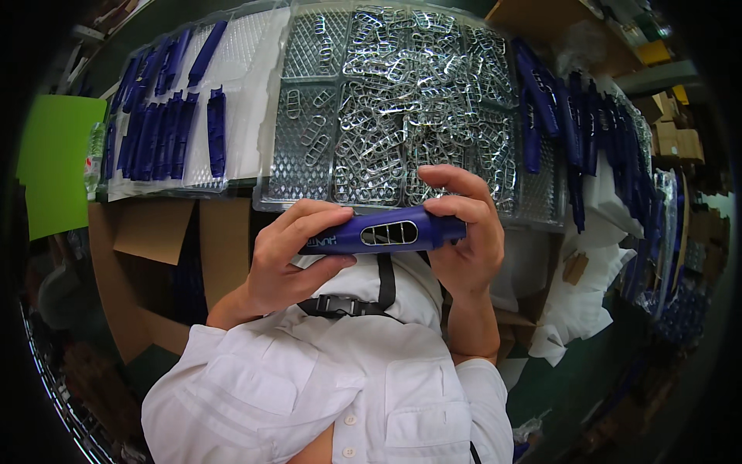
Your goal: Insert metal clips into blue plastic housings and pack them into a box.
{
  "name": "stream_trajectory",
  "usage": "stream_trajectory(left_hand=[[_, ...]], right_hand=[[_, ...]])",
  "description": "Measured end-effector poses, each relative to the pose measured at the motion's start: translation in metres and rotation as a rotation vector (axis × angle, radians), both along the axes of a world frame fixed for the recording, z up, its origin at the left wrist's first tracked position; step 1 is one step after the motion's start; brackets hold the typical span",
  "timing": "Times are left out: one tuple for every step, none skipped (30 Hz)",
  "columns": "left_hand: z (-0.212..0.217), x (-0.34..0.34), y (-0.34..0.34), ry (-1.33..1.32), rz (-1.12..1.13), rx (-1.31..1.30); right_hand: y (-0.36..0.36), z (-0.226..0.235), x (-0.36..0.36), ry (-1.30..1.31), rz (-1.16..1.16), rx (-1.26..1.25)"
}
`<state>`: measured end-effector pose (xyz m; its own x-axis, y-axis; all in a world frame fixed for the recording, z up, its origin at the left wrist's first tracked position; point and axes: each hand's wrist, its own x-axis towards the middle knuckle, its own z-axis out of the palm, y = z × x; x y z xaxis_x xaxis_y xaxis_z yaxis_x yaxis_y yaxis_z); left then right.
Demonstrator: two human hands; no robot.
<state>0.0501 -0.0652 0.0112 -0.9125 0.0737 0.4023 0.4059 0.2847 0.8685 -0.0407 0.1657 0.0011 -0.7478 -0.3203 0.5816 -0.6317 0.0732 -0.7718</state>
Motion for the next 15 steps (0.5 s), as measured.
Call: stream_trajectory(left_hand=[[0.001, 0.000, 0.000, -0.006, 0.009, -0.012], [0.002, 0.000, 0.000, -0.012, 0.017, -0.024], [0.002, 0.000, 0.000, -0.014, 0.018, -0.028], [0.001, 0.000, 0.000, -0.028, 0.018, -0.030], [0.001, 0.000, -0.001, -0.042, 0.017, -0.031], [0.002, -0.001, -0.001, -0.044, 0.017, -0.035], [0.003, -0.002, -0.001, -0.053, 0.022, -0.046], [0.004, -0.003, -0.001, -0.060, 0.026, -0.057], [0.004, -0.004, -0.002, -0.063, 0.026, -0.062], [0.005, -0.006, -0.002, -0.062, 0.025, -0.067], [0.006, -0.007, -0.002, -0.060, 0.024, -0.073], [0.007, -0.008, -0.002, -0.063, 0.023, -0.078], [0.007, -0.010, -0.001, -0.070, 0.025, -0.077], [0.008, -0.011, 0.000, -0.076, 0.026, -0.077], [0.009, -0.015, -0.001, -0.071, 0.026, -0.085]], right_hand=[[-0.001, -0.001, 0.000, -0.002, 0.001, -0.003], [-0.001, -0.001, -0.001, -0.021, 0.001, -0.008], [-0.002, -0.002, -0.002, -0.040, 0.000, -0.015], [-0.003, -0.004, -0.004, -0.042, 0.001, -0.020], [-0.004, -0.005, -0.006, -0.035, -0.004, -0.021], [-0.005, -0.007, -0.009, -0.029, -0.009, -0.021], [-0.005, -0.008, -0.010, -0.031, -0.011, -0.025], [-0.004, -0.010, -0.012, -0.038, -0.003, -0.036], [-0.004, -0.011, -0.014, -0.045, 0.006, -0.048], [-0.004, -0.011, -0.015, -0.047, 0.006, -0.053], [-0.004, -0.011, -0.017, -0.050, 0.006, -0.049], [-0.004, -0.011, -0.018, -0.053, 0.007, -0.046], [-0.002, -0.012, -0.019, -0.055, 0.006, -0.051], [0.001, -0.013, -0.021, -0.057, 0.029, -0.040], [0.003, -0.013, -0.024, -0.052, 0.053, -0.032]])
